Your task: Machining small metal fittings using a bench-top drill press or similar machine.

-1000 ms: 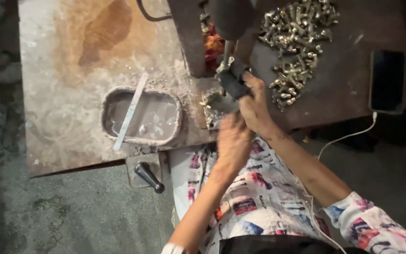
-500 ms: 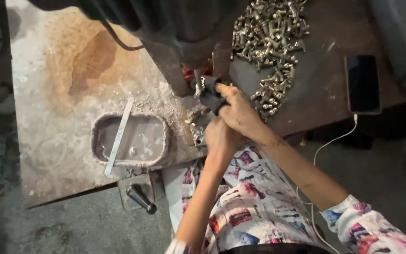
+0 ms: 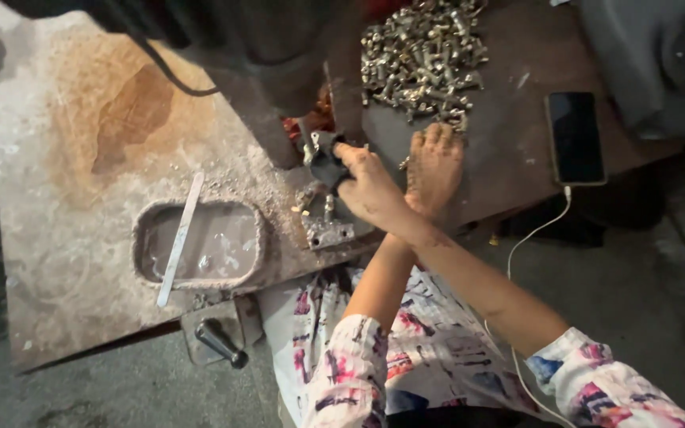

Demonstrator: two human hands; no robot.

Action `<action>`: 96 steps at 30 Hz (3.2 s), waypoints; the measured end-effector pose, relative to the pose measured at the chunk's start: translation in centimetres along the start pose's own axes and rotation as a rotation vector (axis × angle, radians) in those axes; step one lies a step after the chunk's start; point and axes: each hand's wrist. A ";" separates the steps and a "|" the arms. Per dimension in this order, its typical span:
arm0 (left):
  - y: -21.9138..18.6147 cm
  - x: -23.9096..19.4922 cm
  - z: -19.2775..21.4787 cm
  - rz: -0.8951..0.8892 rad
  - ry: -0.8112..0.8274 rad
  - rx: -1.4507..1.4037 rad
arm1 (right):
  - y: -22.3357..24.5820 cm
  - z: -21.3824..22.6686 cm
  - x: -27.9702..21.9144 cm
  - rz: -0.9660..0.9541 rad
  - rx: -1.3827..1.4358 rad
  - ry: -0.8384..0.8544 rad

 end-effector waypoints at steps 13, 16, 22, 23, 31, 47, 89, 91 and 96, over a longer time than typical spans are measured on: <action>0.0 2.4 -5.8 0.076 -0.189 0.018 | -3.4 -1.9 -0.2 0.342 -0.132 -0.189; -0.7 3.0 -4.3 0.086 -0.100 -0.007 | -2.6 -1.4 -0.1 0.281 -0.136 -0.184; -0.2 -1.8 4.4 0.260 0.119 -0.365 | -6.0 1.4 1.8 -0.111 -0.025 0.222; 0.3 -4.9 5.6 0.234 0.076 -0.474 | -8.3 1.8 1.4 0.063 0.018 0.170; 9.3 -22.1 18.9 0.513 -0.229 -0.659 | -8.2 -0.7 -3.3 0.180 0.170 0.070; 19.1 -23.4 18.7 0.633 -0.042 -0.325 | -2.8 -0.8 -1.6 0.150 0.883 0.100; 12.2 -16.1 13.7 0.234 -0.100 -0.174 | -4.0 -1.0 -1.4 0.280 0.312 -0.062; 11.9 -16.1 14.2 0.376 -0.160 -0.164 | -4.4 -1.2 -1.9 0.376 0.289 -0.068; 11.8 -15.0 15.2 0.487 0.078 -0.147 | -7.3 -1.3 -1.3 0.365 0.191 -0.077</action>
Point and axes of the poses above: each hand's wrist, its own x-axis towards the middle knuckle, its own z-axis out of the back of the hand, y = z × x, and after that the axes turned 6 degrees about y, right-handed
